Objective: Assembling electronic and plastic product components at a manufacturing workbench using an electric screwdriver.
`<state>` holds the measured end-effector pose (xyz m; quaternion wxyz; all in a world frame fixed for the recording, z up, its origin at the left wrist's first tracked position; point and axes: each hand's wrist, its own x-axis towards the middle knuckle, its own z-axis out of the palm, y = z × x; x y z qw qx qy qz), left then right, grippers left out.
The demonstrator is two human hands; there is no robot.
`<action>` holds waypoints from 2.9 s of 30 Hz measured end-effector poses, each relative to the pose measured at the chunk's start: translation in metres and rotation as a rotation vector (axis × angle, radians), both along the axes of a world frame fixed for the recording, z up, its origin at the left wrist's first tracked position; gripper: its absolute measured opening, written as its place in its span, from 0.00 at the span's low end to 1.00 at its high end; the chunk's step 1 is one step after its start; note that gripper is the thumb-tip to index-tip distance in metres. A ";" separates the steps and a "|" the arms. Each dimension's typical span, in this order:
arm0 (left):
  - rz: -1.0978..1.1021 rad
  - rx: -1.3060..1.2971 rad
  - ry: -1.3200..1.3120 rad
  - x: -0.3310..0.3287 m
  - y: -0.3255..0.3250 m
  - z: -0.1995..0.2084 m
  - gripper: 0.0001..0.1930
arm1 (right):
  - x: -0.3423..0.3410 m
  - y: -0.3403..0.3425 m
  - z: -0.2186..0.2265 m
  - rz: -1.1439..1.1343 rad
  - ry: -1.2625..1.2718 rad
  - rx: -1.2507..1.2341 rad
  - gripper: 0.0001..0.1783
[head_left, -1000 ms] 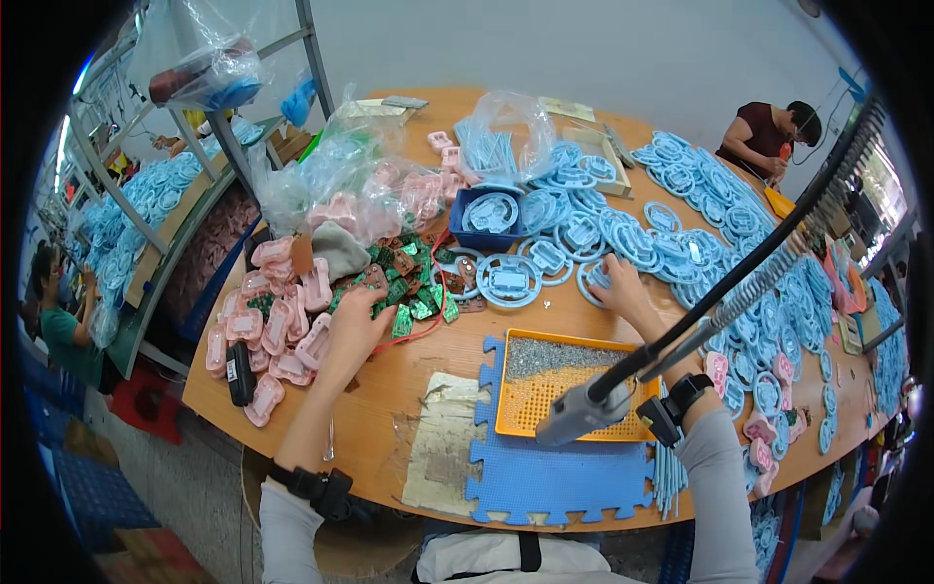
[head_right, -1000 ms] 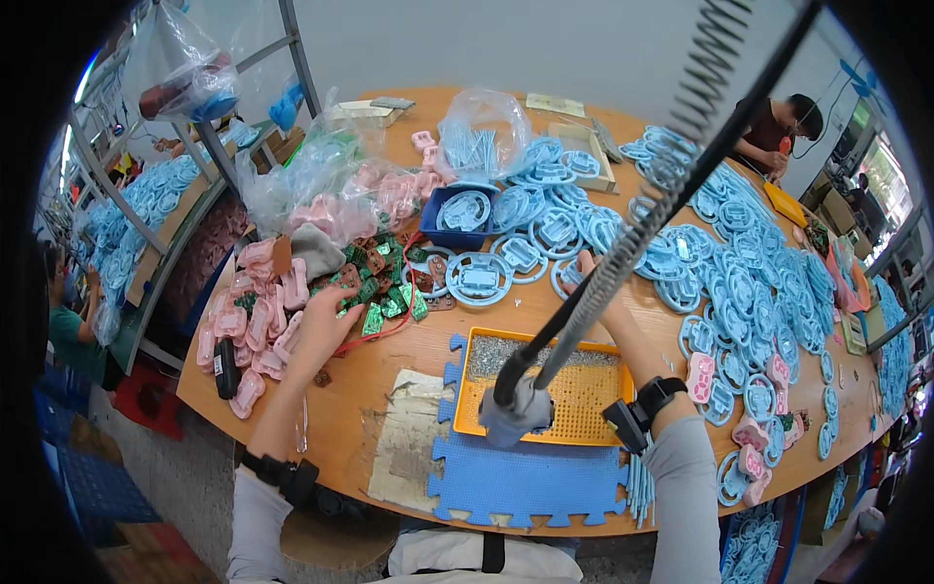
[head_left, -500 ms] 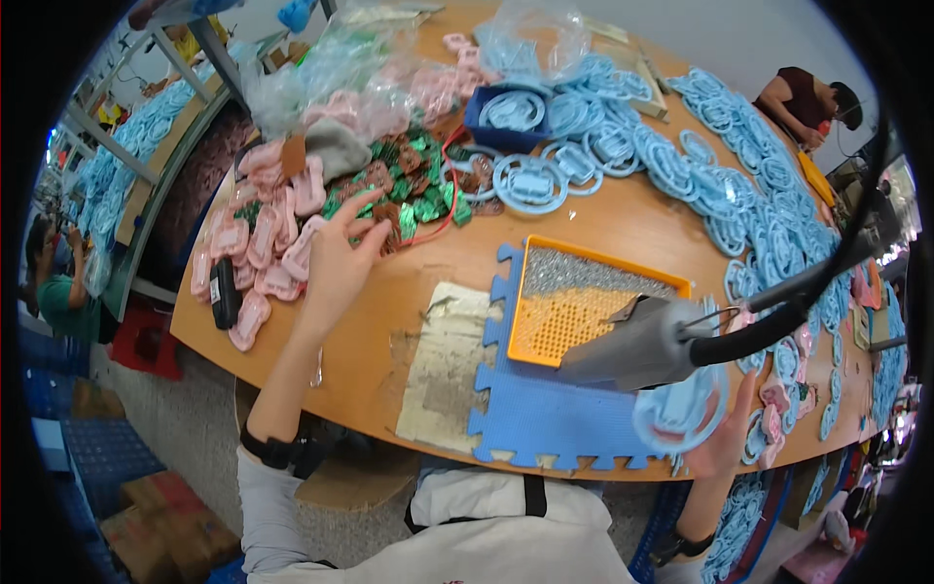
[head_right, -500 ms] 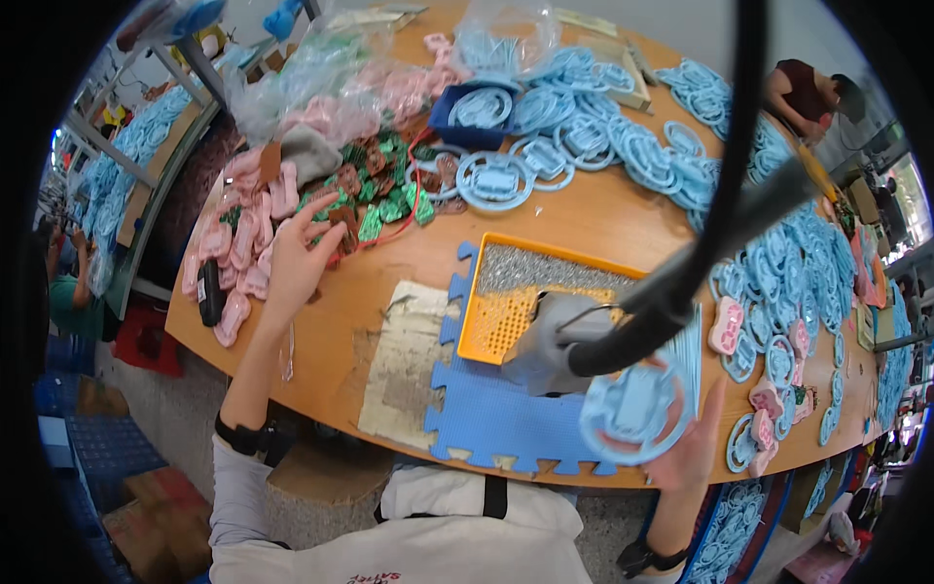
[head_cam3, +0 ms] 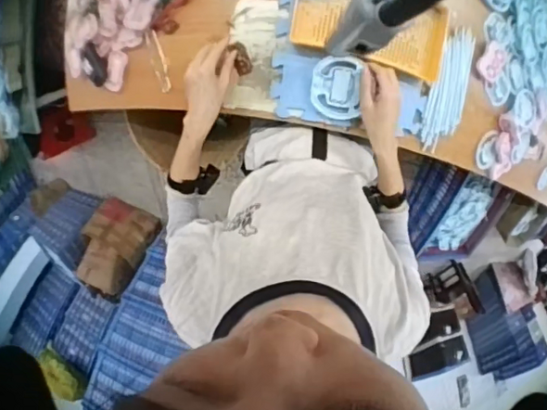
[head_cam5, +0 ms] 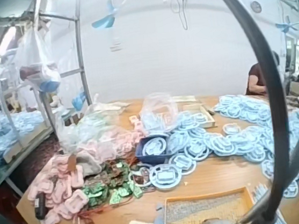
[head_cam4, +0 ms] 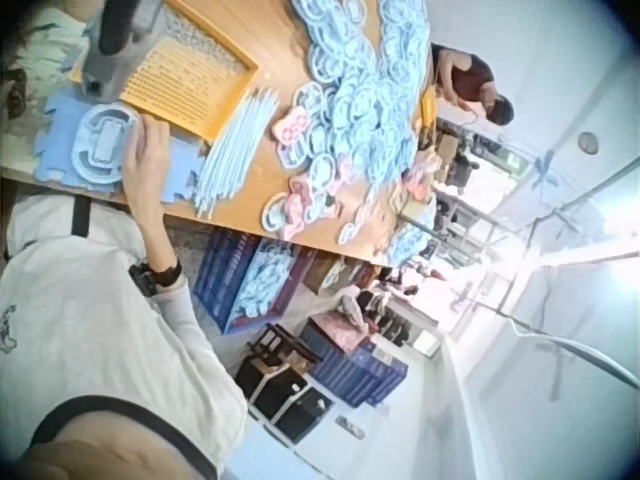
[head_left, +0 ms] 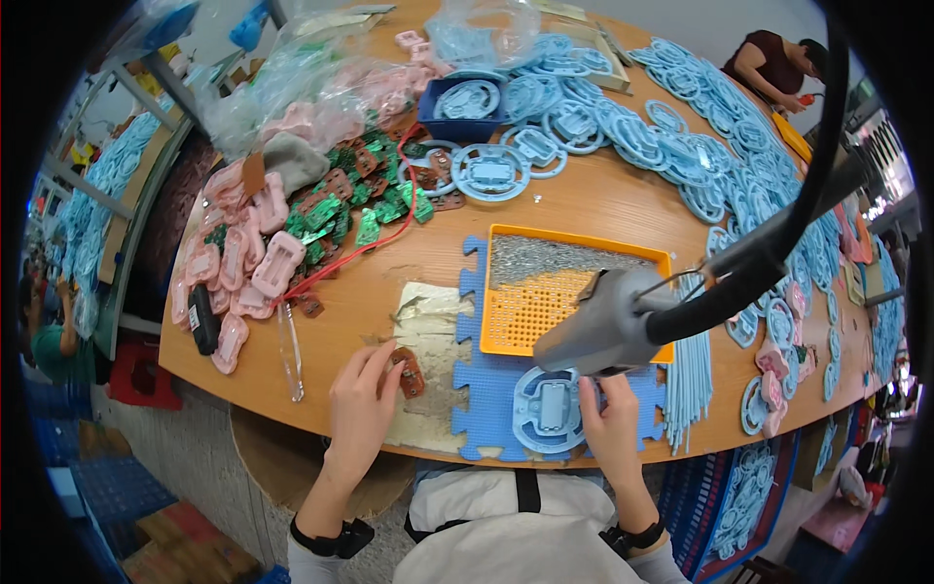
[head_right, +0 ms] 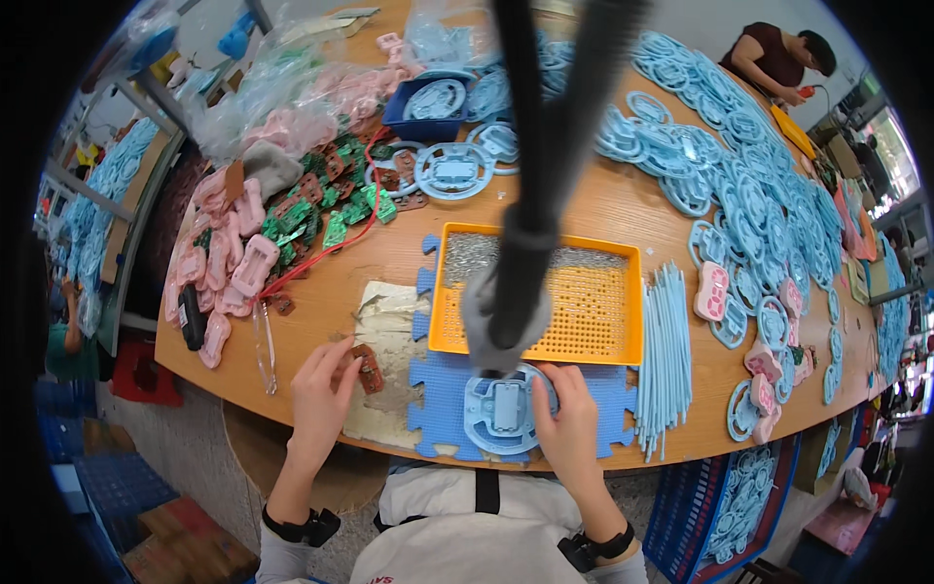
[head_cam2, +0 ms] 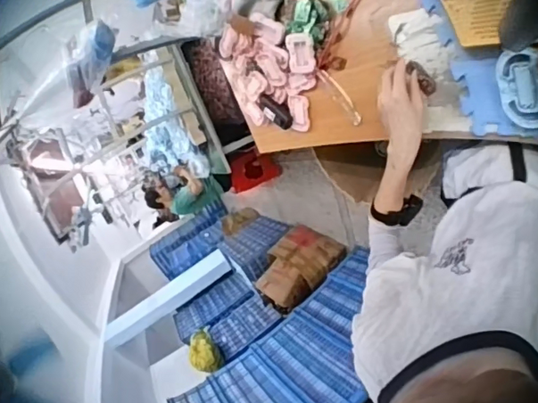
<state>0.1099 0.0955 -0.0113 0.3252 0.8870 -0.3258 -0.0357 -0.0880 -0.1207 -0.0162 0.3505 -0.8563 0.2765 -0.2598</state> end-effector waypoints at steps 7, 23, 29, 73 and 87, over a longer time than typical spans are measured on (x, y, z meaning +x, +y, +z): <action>-0.084 -0.196 0.083 0.006 0.000 -0.008 0.04 | -0.014 -0.008 0.005 -0.056 0.082 0.251 0.12; -0.536 -0.202 -0.143 -0.080 -0.084 0.009 0.07 | -0.015 -0.004 0.002 -0.008 0.057 0.492 0.11; -0.583 -0.205 -0.149 -0.078 -0.090 0.002 0.09 | -0.017 -0.007 -0.002 -0.004 0.032 0.452 0.12; -0.570 -0.151 -0.089 -0.083 -0.081 -0.003 0.22 | -0.036 -0.139 0.009 -0.414 0.454 -0.225 0.07; -0.535 -0.221 -0.023 -0.080 -0.076 -0.012 0.21 | -0.070 -0.054 0.045 0.108 0.246 -0.172 0.10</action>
